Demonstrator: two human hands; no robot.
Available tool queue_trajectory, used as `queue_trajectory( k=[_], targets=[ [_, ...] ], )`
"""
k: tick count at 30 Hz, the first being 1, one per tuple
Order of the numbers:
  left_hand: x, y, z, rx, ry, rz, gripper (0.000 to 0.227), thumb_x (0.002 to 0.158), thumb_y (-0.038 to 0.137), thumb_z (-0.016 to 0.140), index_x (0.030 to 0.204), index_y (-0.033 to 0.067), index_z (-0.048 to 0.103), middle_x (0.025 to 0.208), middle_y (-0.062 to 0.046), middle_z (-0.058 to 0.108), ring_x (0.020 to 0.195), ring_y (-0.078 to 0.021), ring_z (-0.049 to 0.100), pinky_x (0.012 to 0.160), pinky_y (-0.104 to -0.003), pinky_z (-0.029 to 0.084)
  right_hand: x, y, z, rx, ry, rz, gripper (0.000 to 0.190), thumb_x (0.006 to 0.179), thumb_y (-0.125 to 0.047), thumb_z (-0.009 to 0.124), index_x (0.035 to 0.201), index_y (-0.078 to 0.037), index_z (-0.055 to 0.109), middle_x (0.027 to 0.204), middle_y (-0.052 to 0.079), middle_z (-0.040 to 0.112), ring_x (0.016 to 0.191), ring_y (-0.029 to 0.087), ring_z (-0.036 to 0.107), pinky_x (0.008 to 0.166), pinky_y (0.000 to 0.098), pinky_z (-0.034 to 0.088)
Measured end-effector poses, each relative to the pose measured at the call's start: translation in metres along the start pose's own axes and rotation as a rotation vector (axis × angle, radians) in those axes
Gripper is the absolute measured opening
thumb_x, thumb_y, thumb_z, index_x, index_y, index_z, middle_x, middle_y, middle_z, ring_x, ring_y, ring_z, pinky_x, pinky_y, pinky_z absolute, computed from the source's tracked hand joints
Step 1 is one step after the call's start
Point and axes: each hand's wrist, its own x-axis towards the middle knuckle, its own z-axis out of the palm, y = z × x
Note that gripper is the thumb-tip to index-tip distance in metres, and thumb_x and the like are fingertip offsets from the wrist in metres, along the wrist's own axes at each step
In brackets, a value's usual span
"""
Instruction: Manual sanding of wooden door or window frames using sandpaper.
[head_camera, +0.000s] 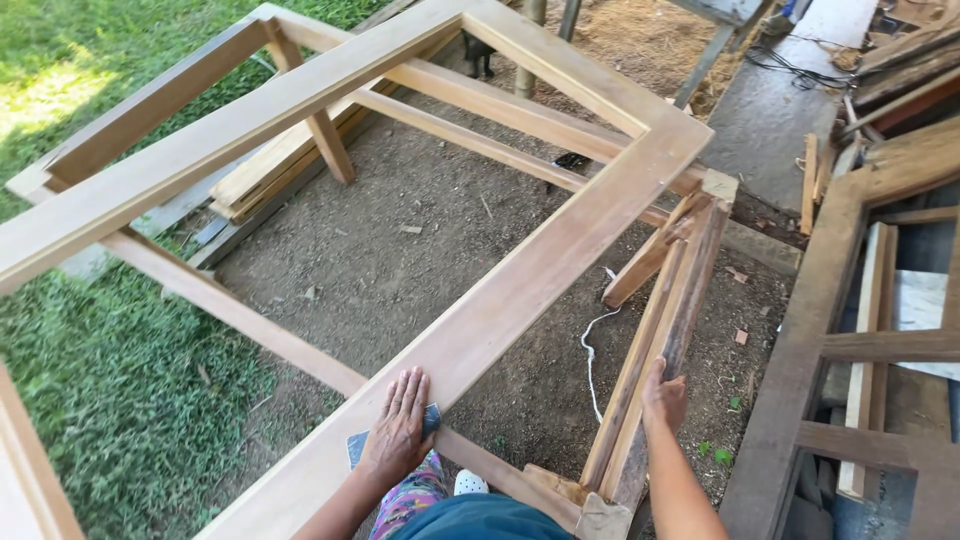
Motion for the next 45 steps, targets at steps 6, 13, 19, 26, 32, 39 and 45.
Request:
queue_trajectory(
  k=[6,13,19,26,32,39,45],
  targets=[
    [-0.068,-0.01,-0.022,0.049,-0.145,-0.113,0.1,0.083,0.037,0.07,0.157,-0.0054,0.017,0.167,-0.027,0.019,0.152,-0.0387,0.015,0.123,-0.049,0.011,0.003,0.008,0.001,0.062,0.091,-0.101,0.084,0.098,-0.073,0.044,0.125,0.005,0.063,0.122,0.033,0.067,0.112,0.051,0.065,0.096,0.0607,0.051],
    [-0.157,-0.036,-0.03,0.042,-0.036,-0.139,0.098,0.082,0.039,0.07,0.152,-0.0062,0.018,0.165,-0.026,0.021,0.15,-0.0379,0.017,0.122,-0.048,0.013,0.026,0.021,0.014,0.072,0.118,-0.146,0.091,0.096,-0.077,0.048,0.128,0.008,0.059,0.122,0.034,0.065,0.112,0.05,0.064,0.097,0.0573,0.049],
    [-0.257,-0.071,-0.035,0.096,-0.089,-0.214,0.107,0.078,0.036,0.072,0.159,-0.0008,0.013,0.168,-0.022,0.016,0.152,-0.035,0.014,0.124,-0.044,0.01,0.041,0.028,0.014,0.207,0.069,-0.186,0.093,0.09,-0.076,0.068,0.116,0.014,0.063,0.122,0.034,0.063,0.111,0.045,0.063,0.1,0.0512,0.048],
    [-0.383,-0.121,-0.034,0.082,-0.001,-0.214,0.105,0.081,0.052,0.059,0.16,0.0047,0.009,0.167,-0.021,0.01,0.154,-0.0332,0.009,0.12,-0.048,0.01,0.046,0.027,0.01,0.45,-0.183,-0.07,0.099,0.08,-0.066,0.082,0.13,0.016,0.057,0.137,0.031,0.059,0.124,0.036,0.06,0.111,0.0412,0.043],
    [-0.453,-0.145,-0.033,0.154,0.165,-0.257,0.1,0.079,0.062,0.051,0.156,0.0062,0.019,0.161,-0.02,0.021,0.149,-0.0323,0.018,0.118,-0.048,0.016,0.061,0.037,0.017,0.435,-0.198,-0.093,0.102,0.076,-0.061,0.085,0.133,0.018,0.056,0.141,0.031,0.058,0.128,0.036,0.059,0.114,0.0412,0.041],
    [-0.54,-0.184,-0.005,0.471,0.356,-0.436,0.047,0.106,0.023,0.033,0.148,0.0085,0.049,0.15,-0.016,0.055,0.141,-0.029,0.051,0.123,-0.044,0.037,0.068,0.039,0.023,0.344,-0.142,-0.094,0.104,0.077,-0.061,0.086,0.134,0.02,0.053,0.142,0.033,0.055,0.128,0.038,0.057,0.113,0.0451,0.04],
    [-0.536,-0.17,-0.034,0.449,0.247,-0.38,0.089,0.08,0.062,0.052,0.151,0.0123,0.034,0.157,-0.013,0.037,0.134,-0.0347,0.052,0.106,-0.043,0.045,0.085,0.045,0.03,0.405,-0.192,-0.112,0.106,0.075,-0.059,0.087,0.133,0.022,0.051,0.143,0.031,0.056,0.128,0.036,0.058,0.113,0.044,0.041]
  ],
)
